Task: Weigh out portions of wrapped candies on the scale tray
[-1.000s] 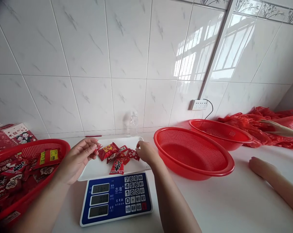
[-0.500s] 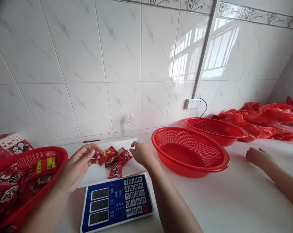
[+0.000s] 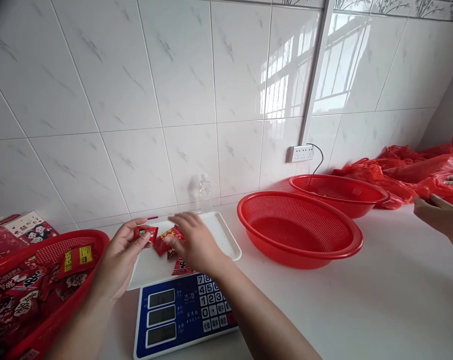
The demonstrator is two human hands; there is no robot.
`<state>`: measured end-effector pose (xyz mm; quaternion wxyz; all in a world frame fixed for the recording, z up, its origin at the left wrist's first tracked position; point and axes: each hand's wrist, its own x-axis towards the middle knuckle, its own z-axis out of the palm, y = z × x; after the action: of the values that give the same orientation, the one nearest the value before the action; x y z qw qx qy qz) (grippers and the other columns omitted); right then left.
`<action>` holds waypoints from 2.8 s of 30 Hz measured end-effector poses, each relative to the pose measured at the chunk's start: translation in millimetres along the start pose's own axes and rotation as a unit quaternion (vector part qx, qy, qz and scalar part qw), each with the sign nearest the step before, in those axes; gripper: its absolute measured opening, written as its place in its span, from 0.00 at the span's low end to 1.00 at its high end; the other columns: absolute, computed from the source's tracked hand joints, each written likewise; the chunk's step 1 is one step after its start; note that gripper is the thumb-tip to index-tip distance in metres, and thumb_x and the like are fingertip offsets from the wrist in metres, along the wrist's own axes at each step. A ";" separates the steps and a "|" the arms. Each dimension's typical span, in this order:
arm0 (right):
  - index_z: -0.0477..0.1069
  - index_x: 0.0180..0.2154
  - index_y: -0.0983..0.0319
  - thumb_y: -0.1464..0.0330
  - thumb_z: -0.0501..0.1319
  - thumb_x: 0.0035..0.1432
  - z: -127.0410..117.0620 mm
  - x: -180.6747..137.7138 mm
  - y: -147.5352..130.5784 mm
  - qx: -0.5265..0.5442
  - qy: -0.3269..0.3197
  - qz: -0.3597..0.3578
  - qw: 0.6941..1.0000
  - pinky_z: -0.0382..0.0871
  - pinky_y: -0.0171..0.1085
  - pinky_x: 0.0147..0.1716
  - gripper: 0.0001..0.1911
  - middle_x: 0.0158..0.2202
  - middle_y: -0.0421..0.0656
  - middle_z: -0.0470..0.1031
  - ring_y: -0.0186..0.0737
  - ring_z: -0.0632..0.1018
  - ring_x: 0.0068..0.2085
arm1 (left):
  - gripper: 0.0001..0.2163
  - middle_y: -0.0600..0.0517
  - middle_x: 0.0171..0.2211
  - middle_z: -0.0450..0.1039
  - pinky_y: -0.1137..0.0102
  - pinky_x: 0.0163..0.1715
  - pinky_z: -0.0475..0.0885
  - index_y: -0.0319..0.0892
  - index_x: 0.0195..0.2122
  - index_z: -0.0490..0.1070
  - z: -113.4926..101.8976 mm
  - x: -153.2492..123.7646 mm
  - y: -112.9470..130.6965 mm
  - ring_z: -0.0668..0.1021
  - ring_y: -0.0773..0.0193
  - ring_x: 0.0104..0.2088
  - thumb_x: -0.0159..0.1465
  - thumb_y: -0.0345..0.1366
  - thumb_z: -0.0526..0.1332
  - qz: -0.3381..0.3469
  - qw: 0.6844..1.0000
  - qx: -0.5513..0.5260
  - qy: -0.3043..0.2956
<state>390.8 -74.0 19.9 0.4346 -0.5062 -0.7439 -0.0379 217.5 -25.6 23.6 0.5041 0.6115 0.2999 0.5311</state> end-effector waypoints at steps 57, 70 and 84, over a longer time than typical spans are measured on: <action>0.68 0.51 0.60 0.65 0.55 0.60 -29.0 0.8 17.8 -0.030 -0.074 0.126 0.989 0.67 0.41 0.45 0.17 0.49 0.47 0.73 0.42 0.74 0.48 | 0.16 0.49 0.38 0.76 0.66 0.40 0.70 0.43 0.42 0.70 2.1 -0.9 0.6 0.77 0.60 0.37 0.55 0.43 0.64 -0.042 0.988 0.116 -0.090; 0.74 0.42 0.60 0.71 0.56 0.59 -40.8 0.1 8.9 -0.024 -0.183 0.102 0.978 0.68 0.38 0.38 0.11 0.40 0.44 0.77 0.39 0.76 0.39 | 0.15 0.55 0.28 0.70 0.70 0.33 0.67 0.47 0.45 0.65 8.0 -9.5 1.9 0.72 0.66 0.28 0.59 0.44 0.60 0.026 0.988 0.131 -0.076; 0.75 0.36 0.59 0.72 0.56 0.58 -8.1 -4.6 20.5 -0.050 -0.220 0.025 0.974 0.66 0.40 0.42 0.08 0.38 0.43 0.76 0.41 0.73 0.41 | 0.14 0.52 0.29 0.69 0.70 0.32 0.69 0.45 0.40 0.74 3.3 -7.2 3.8 0.70 0.65 0.28 0.59 0.47 0.59 0.029 0.991 0.118 -0.049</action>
<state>412.4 -71.3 14.0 0.2351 -0.5420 -0.8054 0.0480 218.2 -34.2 24.8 0.4262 0.7005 0.3177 0.4761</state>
